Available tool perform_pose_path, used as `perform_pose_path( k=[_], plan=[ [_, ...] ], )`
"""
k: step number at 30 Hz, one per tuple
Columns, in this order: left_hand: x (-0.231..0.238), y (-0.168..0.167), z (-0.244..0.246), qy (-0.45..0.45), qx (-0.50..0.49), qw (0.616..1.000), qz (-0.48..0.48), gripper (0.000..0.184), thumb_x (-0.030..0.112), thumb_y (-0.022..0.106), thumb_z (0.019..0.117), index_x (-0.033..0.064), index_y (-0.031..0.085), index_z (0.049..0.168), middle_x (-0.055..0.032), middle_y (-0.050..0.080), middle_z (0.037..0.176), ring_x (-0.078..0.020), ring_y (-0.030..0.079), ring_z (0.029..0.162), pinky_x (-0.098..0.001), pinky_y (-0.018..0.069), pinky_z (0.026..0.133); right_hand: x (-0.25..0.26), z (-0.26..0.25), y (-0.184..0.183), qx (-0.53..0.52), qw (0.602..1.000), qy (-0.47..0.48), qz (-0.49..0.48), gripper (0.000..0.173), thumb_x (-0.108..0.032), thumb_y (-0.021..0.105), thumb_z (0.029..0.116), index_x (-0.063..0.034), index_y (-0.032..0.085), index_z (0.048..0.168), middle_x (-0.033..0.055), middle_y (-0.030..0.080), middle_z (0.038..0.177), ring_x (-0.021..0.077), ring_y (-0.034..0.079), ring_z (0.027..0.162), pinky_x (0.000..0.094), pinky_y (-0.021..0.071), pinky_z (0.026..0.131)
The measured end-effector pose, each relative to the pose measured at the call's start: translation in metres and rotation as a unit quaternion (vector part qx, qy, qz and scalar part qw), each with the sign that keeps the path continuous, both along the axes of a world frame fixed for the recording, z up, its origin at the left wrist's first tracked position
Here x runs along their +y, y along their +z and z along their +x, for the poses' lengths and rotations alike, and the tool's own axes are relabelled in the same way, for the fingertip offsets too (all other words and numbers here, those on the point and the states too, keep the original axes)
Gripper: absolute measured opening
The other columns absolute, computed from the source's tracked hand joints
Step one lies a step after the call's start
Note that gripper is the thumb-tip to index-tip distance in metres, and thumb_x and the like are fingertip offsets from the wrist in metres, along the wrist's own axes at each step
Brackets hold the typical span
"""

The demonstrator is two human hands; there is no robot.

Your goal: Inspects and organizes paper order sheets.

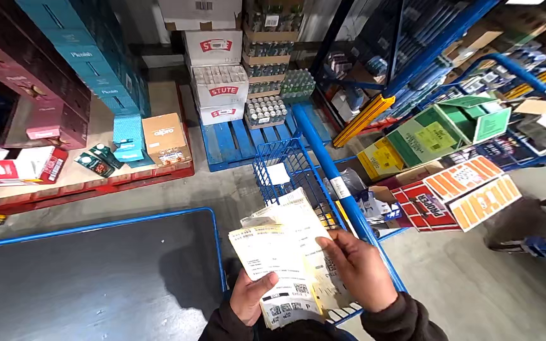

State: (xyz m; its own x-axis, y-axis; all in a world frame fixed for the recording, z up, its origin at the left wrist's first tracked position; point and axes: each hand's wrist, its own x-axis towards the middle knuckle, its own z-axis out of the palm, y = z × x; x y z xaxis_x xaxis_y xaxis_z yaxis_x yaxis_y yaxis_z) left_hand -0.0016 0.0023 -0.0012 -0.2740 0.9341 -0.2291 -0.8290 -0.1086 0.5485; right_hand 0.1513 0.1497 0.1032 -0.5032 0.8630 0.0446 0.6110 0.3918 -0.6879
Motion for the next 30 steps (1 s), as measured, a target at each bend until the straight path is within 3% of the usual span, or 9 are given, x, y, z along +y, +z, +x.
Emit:
perform_pose_path(
  k=[6, 9, 12, 14, 16, 19, 22, 26, 30],
  plan=[
    [0.003, 0.001, 0.004, -0.011, -0.053, 0.998, -0.037, 0.056, 0.014, 0.086, 0.0808, 0.0016, 0.055, 0.126, -0.0137, 0.076, 0.105, -0.0261, 0.076, 0.094, -0.0466, 0.0624, 0.089, 0.009, -0.005, -0.018, -0.075, 0.955, 0.12, -0.259, 0.027, -0.021, 0.048, 0.1029, -0.0092, 0.072, 0.101, 0.0012, 0.068, 0.081, 0.0102, 0.064, 0.073, 0.0356, 0.0538, 0.07],
    [0.005, 0.006, 0.006, 0.015, -0.055, 0.996, -0.074, 0.06, 0.01, 0.084, 0.0811, -0.0004, 0.05, 0.129, -0.0162, 0.075, 0.106, -0.0278, 0.076, 0.094, -0.0477, 0.0625, 0.088, -0.004, -0.001, -0.017, -0.029, 0.991, 0.075, -0.105, 0.035, -0.035, 0.053, 0.1039, -0.0097, 0.072, 0.119, 0.0026, 0.073, 0.099, 0.0107, 0.07, 0.082, 0.0336, 0.0605, 0.073],
    [0.008, 0.006, 0.009, 0.026, -0.053, 0.995, -0.081, 0.06, 0.011, 0.082, 0.0836, -0.0011, 0.047, 0.131, -0.0168, 0.075, 0.106, -0.0279, 0.076, 0.095, -0.0473, 0.0626, 0.088, -0.018, -0.005, -0.015, 0.045, 0.993, 0.076, 0.072, 0.042, -0.047, 0.063, 0.0986, -0.0064, 0.069, 0.109, 0.0079, 0.069, 0.106, 0.0122, 0.069, 0.089, 0.0282, 0.0616, 0.071],
    [0.01, 0.008, 0.01, 0.027, -0.061, 0.994, -0.082, 0.057, 0.01, 0.082, 0.0835, -0.002, 0.05, 0.129, -0.0168, 0.075, 0.104, -0.0277, 0.076, 0.092, -0.0468, 0.0631, 0.086, -0.024, -0.011, -0.015, 0.016, 0.992, 0.077, 0.097, 0.043, -0.053, 0.072, 0.0903, -0.0104, 0.071, 0.1, 0.0069, 0.07, 0.103, 0.0148, 0.068, 0.09, 0.0312, 0.0603, 0.073],
    [0.012, 0.009, 0.011, 0.025, -0.062, 0.994, -0.083, 0.057, 0.009, 0.082, 0.0828, -0.002, 0.05, 0.129, -0.0165, 0.075, 0.104, -0.0273, 0.076, 0.092, -0.0463, 0.063, 0.086, -0.025, -0.016, -0.017, -0.009, 0.994, 0.057, 0.098, 0.034, -0.045, 0.075, 0.0872, -0.0117, 0.072, 0.09, 0.006, 0.07, 0.098, 0.0142, 0.068, 0.086, 0.0299, 0.059, 0.07],
    [0.012, 0.01, 0.012, 0.032, -0.07, 0.992, -0.1, 0.059, 0.009, 0.083, 0.0798, -0.0016, 0.051, 0.127, -0.0165, 0.076, 0.103, -0.0268, 0.076, 0.091, -0.0461, 0.0633, 0.085, -0.02, -0.017, -0.015, 0.003, 0.996, 0.051, 0.07, 0.024, -0.033, 0.068, 0.0935, -0.0117, 0.075, 0.086, 0.0019, 0.073, 0.099, 0.0081, 0.07, 0.088, 0.0249, 0.0599, 0.075],
    [0.011, 0.006, 0.012, 0.037, -0.078, 0.993, -0.085, 0.062, 0.012, 0.087, 0.0773, -0.0012, 0.051, 0.127, -0.016, 0.075, 0.103, -0.0269, 0.076, 0.092, -0.0464, 0.063, 0.085, -0.014, -0.013, -0.008, 0.013, 0.996, 0.053, 0.071, 0.03, -0.029, 0.058, 0.0993, -0.0117, 0.078, 0.086, -0.0001, 0.076, 0.098, 0.0047, 0.071, 0.092, 0.0225, 0.0593, 0.08],
    [0.01, 0.01, 0.01, 0.041, -0.068, 0.993, -0.083, 0.056, 0.007, 0.084, 0.0796, -0.0006, 0.053, 0.126, -0.0149, 0.076, 0.102, -0.0256, 0.076, 0.092, -0.0457, 0.0629, 0.086, 0.009, 0.01, 0.012, 0.077, 0.995, -0.035, 0.054, 0.031, -0.03, 0.057, 0.1024, -0.0101, 0.07, 0.082, -0.0067, 0.066, 0.071, -0.0023, 0.062, 0.064, 0.0194, 0.0534, 0.058],
    [0.008, 0.013, 0.009, 0.033, -0.076, 0.994, -0.072, 0.052, 0.009, 0.085, 0.0797, 0.001, 0.057, 0.123, -0.0148, 0.076, 0.102, -0.0262, 0.076, 0.091, -0.046, 0.063, 0.086, 0.036, 0.035, 0.026, 0.011, 0.988, -0.098, 0.115, 0.031, -0.037, 0.057, 0.1005, -0.0132, 0.067, 0.083, -0.0089, 0.06, 0.062, -0.0014, 0.056, 0.053, 0.0211, 0.0469, 0.048]
  ],
)
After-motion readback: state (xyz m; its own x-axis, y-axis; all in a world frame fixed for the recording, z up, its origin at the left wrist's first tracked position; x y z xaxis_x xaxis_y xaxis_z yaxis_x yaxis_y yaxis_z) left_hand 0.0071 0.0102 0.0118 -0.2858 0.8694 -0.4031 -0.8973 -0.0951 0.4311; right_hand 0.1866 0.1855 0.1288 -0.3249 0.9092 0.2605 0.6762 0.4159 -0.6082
